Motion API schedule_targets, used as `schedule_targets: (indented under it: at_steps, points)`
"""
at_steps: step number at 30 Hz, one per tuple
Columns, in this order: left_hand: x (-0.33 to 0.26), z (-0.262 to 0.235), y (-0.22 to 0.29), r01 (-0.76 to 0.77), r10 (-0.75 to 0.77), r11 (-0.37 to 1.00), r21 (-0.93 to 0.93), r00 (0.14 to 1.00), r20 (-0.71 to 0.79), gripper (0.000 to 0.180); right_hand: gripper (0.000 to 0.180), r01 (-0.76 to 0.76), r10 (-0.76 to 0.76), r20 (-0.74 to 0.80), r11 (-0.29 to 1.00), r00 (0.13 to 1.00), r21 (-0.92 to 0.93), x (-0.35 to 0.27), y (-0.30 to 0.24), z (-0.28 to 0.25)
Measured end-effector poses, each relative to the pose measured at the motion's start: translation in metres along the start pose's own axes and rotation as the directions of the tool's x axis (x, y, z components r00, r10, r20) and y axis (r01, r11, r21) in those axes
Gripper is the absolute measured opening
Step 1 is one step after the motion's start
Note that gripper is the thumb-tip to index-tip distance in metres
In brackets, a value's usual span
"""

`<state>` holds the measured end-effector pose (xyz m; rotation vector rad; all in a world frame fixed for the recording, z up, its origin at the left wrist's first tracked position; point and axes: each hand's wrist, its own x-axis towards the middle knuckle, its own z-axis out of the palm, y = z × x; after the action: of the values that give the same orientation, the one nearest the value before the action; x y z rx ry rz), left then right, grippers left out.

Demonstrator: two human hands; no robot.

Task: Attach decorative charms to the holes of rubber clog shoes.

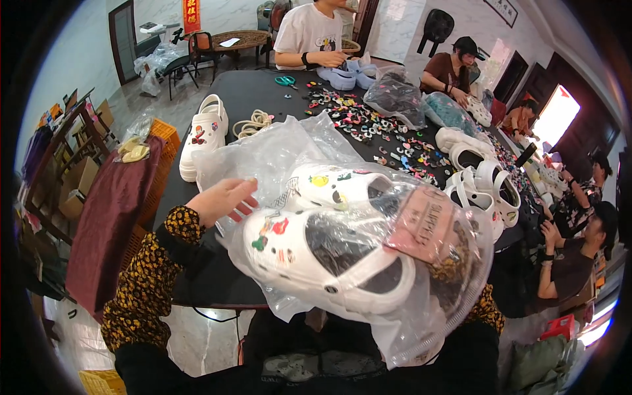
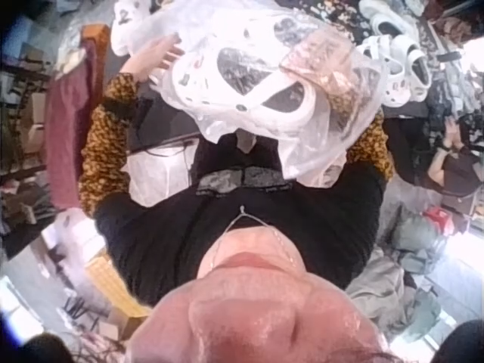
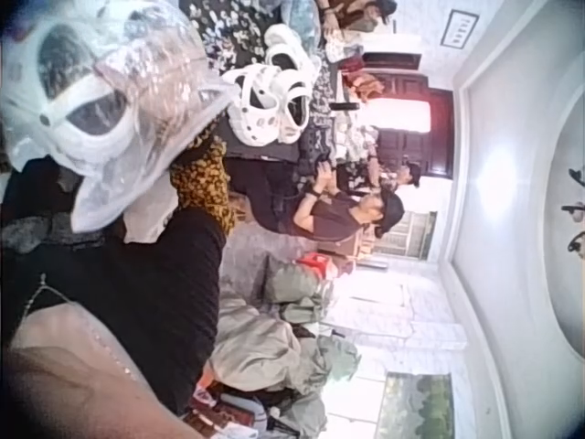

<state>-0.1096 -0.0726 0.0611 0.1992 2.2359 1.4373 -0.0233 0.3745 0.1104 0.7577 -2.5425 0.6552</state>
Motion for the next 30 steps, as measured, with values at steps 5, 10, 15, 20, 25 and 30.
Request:
schedule_targets:
  at_steps: [5, 10, 15, 20, 25, 30]
  points:
    - [0.008, 0.036, 0.024, -0.058, 0.053, 0.998, 0.018, 0.974, 0.218, 0.061, 0.038, 0.069, -0.072, -0.029, 0.995, 0.997, -0.068, -0.086, -0.084, 0.041]
    - [0.002, 0.053, 0.027, -0.025, 0.127, 0.886, -0.463, 0.974, 0.19, 0.038, 0.037, 0.177, -0.181, -0.062, 0.982, 0.982, -0.062, -0.082, -0.104, 0.058]
    - [0.016, 0.04, 0.029, -0.085, 0.143, 0.91, -0.406, 0.983, 0.113, 0.028, 0.035, 0.255, -0.262, -0.102, 0.963, 0.96, -0.084, -0.06, -0.091, 0.033]
    - [0.019, 0.042, 0.047, -0.068, 0.116, 0.956, -0.287, 0.981, 0.155, 0.034, 0.034, 0.319, -0.336, -0.134, 0.938, 0.932, -0.135, -0.068, -0.089, 0.006]
    - [0.011, 0.071, 0.043, -0.042, 0.096, 0.979, -0.201, 0.959, 0.267, 0.053, 0.033, 0.421, -0.441, -0.157, 0.895, 0.884, -0.144, -0.057, -0.083, -0.003]
    - [0.023, 0.065, 0.042, -0.132, 0.198, 0.921, -0.367, 0.969, 0.15, 0.012, 0.032, 0.504, -0.532, -0.154, 0.843, 0.832, -0.188, -0.051, -0.091, -0.018]
